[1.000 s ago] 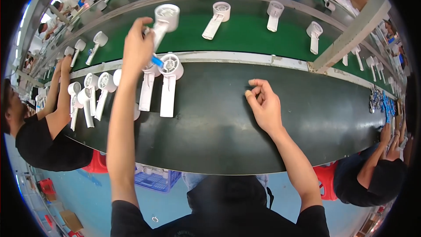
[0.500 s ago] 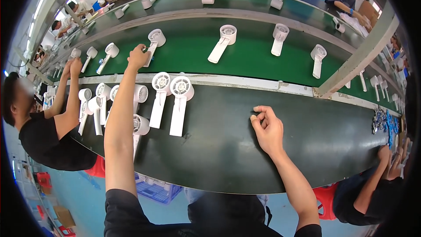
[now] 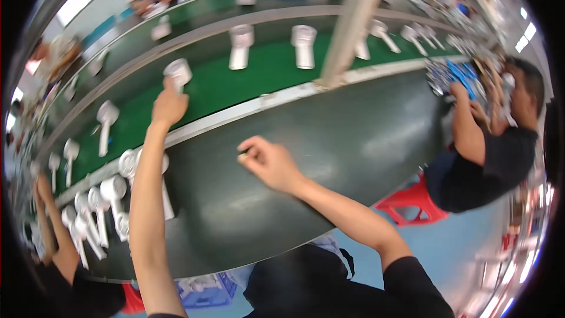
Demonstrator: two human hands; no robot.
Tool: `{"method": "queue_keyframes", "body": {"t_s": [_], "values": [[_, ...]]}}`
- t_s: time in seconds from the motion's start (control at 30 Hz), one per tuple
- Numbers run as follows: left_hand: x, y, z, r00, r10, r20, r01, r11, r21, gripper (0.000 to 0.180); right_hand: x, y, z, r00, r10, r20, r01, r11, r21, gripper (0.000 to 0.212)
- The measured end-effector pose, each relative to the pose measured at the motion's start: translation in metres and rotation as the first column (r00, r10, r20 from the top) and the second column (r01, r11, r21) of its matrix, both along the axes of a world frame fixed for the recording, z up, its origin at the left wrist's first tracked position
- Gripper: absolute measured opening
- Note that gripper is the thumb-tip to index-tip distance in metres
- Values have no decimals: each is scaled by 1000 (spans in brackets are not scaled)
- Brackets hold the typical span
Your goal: The person assembles handheld fans along an assembly line by connecting wiring to the circuit components, fitting them into the plastic fan handles, and placing the assembled fan casings onto the conveyor belt.
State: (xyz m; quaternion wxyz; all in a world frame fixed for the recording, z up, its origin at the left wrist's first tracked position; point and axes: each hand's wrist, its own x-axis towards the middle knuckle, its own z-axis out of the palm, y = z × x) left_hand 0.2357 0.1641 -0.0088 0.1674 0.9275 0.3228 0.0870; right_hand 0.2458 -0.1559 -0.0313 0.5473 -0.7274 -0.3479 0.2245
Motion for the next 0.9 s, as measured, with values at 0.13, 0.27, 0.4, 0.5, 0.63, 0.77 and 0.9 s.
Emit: {"method": "queue_keyframes", "body": {"t_s": [0.13, 0.27, 0.4, 0.5, 0.63, 0.77, 0.9], "values": [[-13, -108, 18, 972, -14, 236, 17, 1000, -11, 64, 20, -63, 24, 983, 155, -100, -165, 981, -99, 28], [-84, -208, 37, 946, -30, 324, 33, 999, -2, 61, 34, -123, 14, 992, -1, -126, -7, 998, -63, 26], [-126, -266, 29, 955, 7, 297, 25, 995, -102, 65, 46, -156, 24, 935, -172, -311, 147, 984, -103, 22], [-132, -289, 19, 958, 40, 283, 14, 982, -188, 68, 44, -160, 16, 876, -231, -423, 245, 969, -23, 20], [-134, -296, 7, 940, 81, 332, 10, 964, -266, 70, 34, -147, -4, 927, -364, 95, 369, 928, -44, 17], [-145, -289, -5, 896, 79, 437, 99, 924, -369, 66, 33, -148, -5, 894, -394, 214, 408, 913, -23, 18], [-147, -291, -16, 826, 165, 538, 93, 903, -420, 49, 34, -148, -1, 906, -400, 140, 406, 914, -18, 19]]}}
